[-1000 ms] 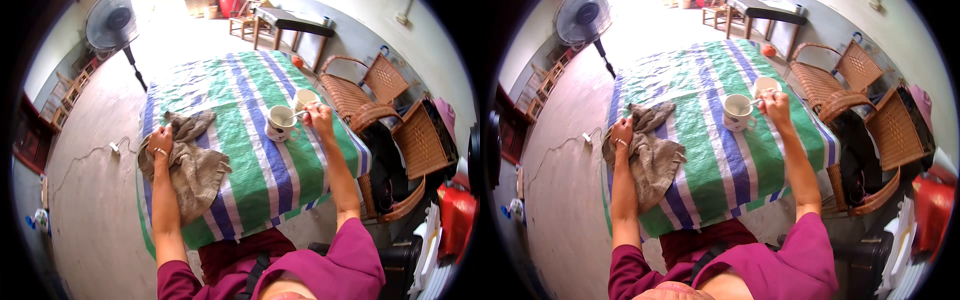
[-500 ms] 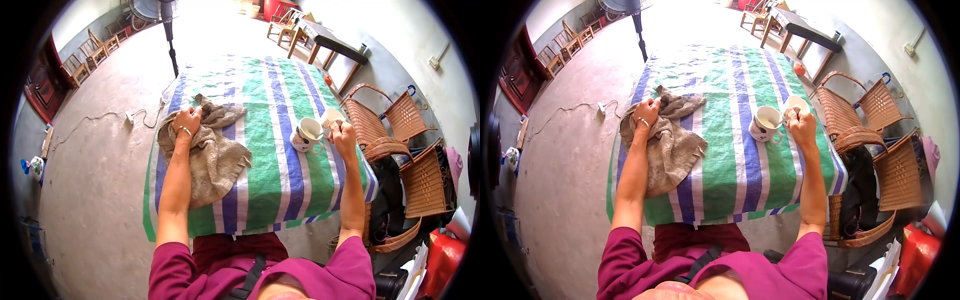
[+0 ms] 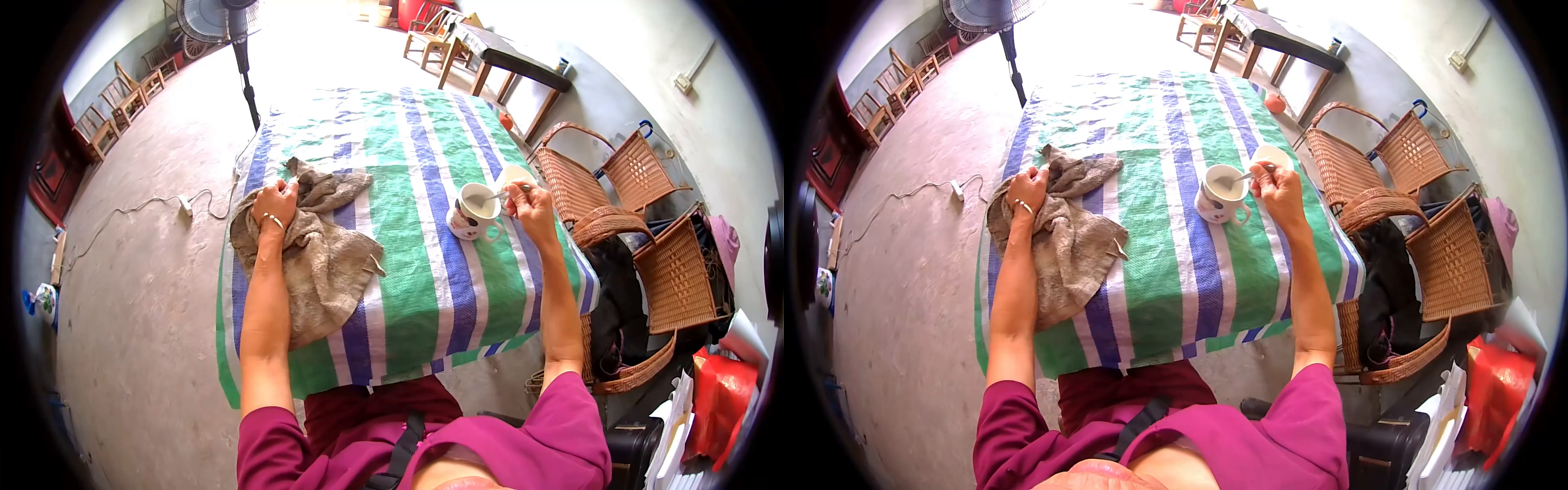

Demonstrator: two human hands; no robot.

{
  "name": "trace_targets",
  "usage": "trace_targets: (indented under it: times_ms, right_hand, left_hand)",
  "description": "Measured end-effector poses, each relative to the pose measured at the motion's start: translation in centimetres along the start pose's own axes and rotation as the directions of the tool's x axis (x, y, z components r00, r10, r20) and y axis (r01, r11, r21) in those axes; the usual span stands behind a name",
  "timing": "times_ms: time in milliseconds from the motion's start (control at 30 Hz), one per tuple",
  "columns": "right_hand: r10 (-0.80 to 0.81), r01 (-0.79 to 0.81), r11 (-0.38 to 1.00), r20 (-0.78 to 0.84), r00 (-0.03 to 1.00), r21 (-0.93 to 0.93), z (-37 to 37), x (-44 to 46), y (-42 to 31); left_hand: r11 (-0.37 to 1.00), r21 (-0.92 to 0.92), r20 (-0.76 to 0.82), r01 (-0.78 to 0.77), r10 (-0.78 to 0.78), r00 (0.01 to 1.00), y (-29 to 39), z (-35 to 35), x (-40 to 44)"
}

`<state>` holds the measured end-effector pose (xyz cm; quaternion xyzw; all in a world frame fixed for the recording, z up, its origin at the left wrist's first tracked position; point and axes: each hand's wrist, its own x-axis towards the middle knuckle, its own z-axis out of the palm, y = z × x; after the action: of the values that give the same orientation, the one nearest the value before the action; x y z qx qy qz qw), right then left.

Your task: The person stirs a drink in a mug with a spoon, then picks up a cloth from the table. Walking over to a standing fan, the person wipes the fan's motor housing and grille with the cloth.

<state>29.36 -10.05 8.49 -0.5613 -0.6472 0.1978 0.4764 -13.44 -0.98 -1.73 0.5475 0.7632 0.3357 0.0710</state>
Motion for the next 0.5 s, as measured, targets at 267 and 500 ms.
trace_targets:
  times_ms: [267,500]
  right_hand:
    - [-0.047,0.090,0.928,0.127,0.991,-0.361,-0.5,0.4,-2.7]
    - [0.158,-0.164,0.982,0.067,0.985,0.089,0.0,0.5,0.5]
  left_hand:
    - [1.000,0.030,0.010,0.001,-0.002,1.000,0.2,-0.3,0.1]
    - [0.999,-0.028,-0.018,-0.026,0.025,1.000,0.4,-0.6,-0.4]
